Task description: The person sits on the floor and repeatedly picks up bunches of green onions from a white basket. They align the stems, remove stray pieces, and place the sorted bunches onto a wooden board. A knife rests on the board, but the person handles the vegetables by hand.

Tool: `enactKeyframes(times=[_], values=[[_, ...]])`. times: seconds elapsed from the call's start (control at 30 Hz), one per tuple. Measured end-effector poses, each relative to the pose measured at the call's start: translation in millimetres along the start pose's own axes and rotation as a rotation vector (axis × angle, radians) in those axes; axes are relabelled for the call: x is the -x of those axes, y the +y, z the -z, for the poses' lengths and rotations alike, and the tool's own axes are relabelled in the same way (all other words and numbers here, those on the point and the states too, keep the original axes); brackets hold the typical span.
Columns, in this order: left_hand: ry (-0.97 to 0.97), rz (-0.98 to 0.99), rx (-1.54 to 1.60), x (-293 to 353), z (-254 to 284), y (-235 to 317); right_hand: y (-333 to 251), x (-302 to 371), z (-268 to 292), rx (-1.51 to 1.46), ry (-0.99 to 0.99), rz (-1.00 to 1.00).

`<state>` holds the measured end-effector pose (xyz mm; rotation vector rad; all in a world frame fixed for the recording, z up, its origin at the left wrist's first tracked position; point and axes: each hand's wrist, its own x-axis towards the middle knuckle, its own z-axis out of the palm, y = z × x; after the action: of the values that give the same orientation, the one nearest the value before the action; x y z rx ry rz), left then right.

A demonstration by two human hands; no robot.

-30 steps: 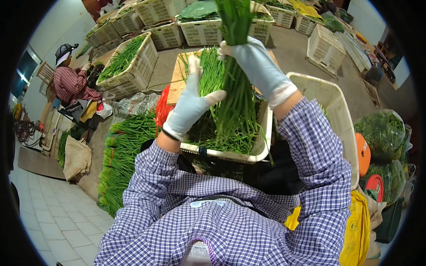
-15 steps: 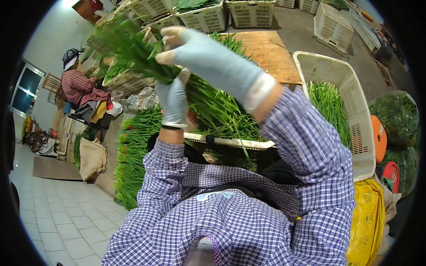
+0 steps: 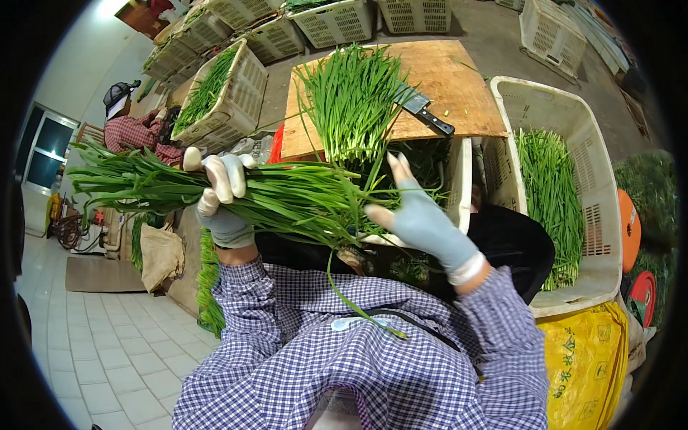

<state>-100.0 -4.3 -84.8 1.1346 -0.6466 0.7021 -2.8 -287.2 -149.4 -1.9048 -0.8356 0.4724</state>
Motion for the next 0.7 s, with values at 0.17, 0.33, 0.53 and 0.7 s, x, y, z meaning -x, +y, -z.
enactKeyframes(times=[0.17,0.33,0.53,0.7], values=[[-0.292,0.058,-0.026,-19.9,-25.5,-12.9,17.2,-84.8,-67.4,-0.369,0.429,-0.036],[-0.325,-0.068,0.047,-23.8,-5.9,-1.8,71.5,-80.4,-48.1,0.326,0.396,-0.006],[-0.460,-0.091,0.231,-30.0,11.6,6.5,85.2,-67.1,9.5,0.507,0.015,-0.216],[-0.292,-0.242,0.573,-44.2,-12.3,26.4,107.7,-63.8,45.1,0.635,-0.194,-0.442]])
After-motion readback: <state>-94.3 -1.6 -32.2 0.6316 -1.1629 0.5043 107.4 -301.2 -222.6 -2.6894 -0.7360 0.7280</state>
